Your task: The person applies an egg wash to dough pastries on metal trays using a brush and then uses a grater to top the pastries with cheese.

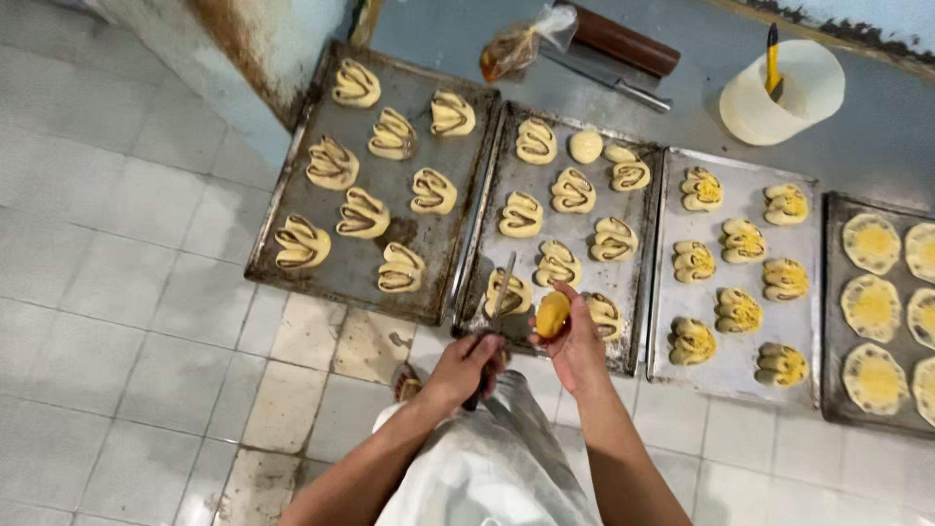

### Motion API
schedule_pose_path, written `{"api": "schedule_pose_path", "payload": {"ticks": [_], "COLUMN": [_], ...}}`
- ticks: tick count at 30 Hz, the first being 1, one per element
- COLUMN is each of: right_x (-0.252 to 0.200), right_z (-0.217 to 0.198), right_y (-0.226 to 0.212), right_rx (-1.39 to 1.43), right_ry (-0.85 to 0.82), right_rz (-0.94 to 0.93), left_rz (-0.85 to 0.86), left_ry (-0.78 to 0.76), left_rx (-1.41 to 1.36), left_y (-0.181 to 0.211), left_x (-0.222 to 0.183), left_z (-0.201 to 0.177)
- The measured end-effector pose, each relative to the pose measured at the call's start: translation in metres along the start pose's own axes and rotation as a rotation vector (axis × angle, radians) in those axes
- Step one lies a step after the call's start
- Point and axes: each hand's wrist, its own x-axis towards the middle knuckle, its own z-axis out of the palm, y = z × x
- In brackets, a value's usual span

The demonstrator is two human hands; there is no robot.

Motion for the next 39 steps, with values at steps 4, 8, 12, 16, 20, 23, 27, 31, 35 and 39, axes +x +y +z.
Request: {"api": "schedule_pose_path", "payload": {"ticks": [4, 8, 12, 16, 20, 23, 27, 31, 35, 39], "right_x": [-0.017, -0.016, 0.015, 0.049, 0.051, 0.051, 0.043, 0.042, 0.033, 0.035], "right_z": [0.022, 0.03, 0.033, 0.039, 0.039, 0.044, 0.042, 0.057, 0.055, 0.048], "right_y": [0.003, 0.026, 0.038, 0.029, 0.024, 0.026, 0.027, 0.019, 0.023, 0.022], "right_rx": [-0.465, -0.737, -0.949, -0.977, -1.015, -1.082, -1.076, -1.127, -1.179, -1.152], "right_ry": [0.043, 0.115, 0.118, 0.267, 0.174, 0.137, 0.2, 0.13, 0.268, 0.189], "right_rz": [-0.231, -0.392, -0.697, -0.651, -0.724, -0.728, -0.736, -0.621, -0.67, -0.703], "left_rz": [-0.125, -0.078, -0.031, 0.247, 0.295, 0.36, 0.285, 0.265, 0.28, 0.215], "left_ry": [-0.003, -0.021, 0.012, 0.077, 0.114, 0.132, 0.087, 0.09, 0.08, 0.032], "left_rx": [-0.059, 0.056, 0.401, 0.459, 0.538, 0.552, 0.552, 0.495, 0.485, 0.467], "left_y": [-0.004, -0.006, -0.012, -0.017, -0.015, -0.006, -0.001, 0.011, 0.001, -0.001], "left_x": [0.009, 0.01, 0.008, 0.01, 0.01, 0.008, -0.003, -0.009, -0.014, -0.006], "left_z": [-0.004, -0.001, 0.003, 0.008, 0.009, 0.008, 0.012, 0.011, 0.013, 0.013]}}
